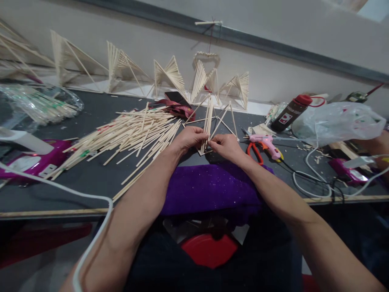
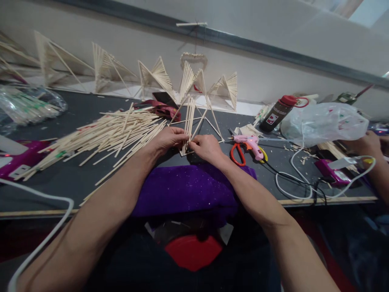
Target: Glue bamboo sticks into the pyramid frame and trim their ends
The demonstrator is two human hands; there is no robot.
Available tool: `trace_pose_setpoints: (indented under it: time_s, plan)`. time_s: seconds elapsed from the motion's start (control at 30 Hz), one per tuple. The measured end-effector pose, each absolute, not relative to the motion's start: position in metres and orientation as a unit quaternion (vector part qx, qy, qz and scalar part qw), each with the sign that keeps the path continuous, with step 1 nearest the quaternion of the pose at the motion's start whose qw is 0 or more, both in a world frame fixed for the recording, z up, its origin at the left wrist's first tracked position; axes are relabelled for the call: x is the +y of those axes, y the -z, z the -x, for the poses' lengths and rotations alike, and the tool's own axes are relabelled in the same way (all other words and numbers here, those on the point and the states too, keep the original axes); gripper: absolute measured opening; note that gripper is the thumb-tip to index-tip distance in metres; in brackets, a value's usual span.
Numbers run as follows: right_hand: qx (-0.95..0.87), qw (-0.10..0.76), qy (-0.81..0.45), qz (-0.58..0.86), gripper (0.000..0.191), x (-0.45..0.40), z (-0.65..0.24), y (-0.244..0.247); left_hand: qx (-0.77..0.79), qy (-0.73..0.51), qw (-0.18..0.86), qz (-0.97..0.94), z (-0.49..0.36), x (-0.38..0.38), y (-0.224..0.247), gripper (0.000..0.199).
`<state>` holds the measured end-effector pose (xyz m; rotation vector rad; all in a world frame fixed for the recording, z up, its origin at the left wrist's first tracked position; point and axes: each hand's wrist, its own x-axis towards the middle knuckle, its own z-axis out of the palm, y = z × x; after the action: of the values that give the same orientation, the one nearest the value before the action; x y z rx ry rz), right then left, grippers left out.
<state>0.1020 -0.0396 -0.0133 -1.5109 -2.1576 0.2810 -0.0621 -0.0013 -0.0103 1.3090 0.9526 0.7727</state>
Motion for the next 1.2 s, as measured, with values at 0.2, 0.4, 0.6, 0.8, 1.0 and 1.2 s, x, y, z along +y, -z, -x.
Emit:
trace_pose_setpoints:
  time_s: [0.2, 0.4, 0.6, 0.8, 1.0, 1.2]
  plan:
    - [-0.793, 0.235, -0.109, 0.551, 0.027, -0.04, -0.102, 0.01, 0.423, -0.336, 0.623, -0.565, 0.061, 0.0, 0.009, 0.013]
    - [-0.792, 0.238, -0.11, 0.551, 0.028, -0.04, -0.103, 0.01, 0.429, -0.333, 0.626, -0.56, 0.06, 0.0, 0.007, 0.014]
    - [-0.796, 0.25, -0.116, 0.539, 0.03, -0.039, -0.105, 0.011, 0.444, -0.324, 0.618, -0.562, 0.059, 0.003, 0.011, 0.018]
    - [-0.735, 0.327, -0.221, 0.551, 0.032, -0.043, -0.114, -0.005, 0.432, -0.331, 0.628, -0.557, 0.058, 0.002, 0.012, 0.02]
    - [-0.682, 0.38, -0.231, 0.58, 0.026, -0.064, -0.157, -0.028, 0.432, -0.327, 0.645, -0.539, 0.058, 0.003, 0.012, 0.013]
    - [-0.599, 0.317, -0.053, 0.733, 0.038, -0.078, -0.257, -0.014, 0.431, -0.327, 0.64, -0.546, 0.059, 0.004, 0.01, 0.013]
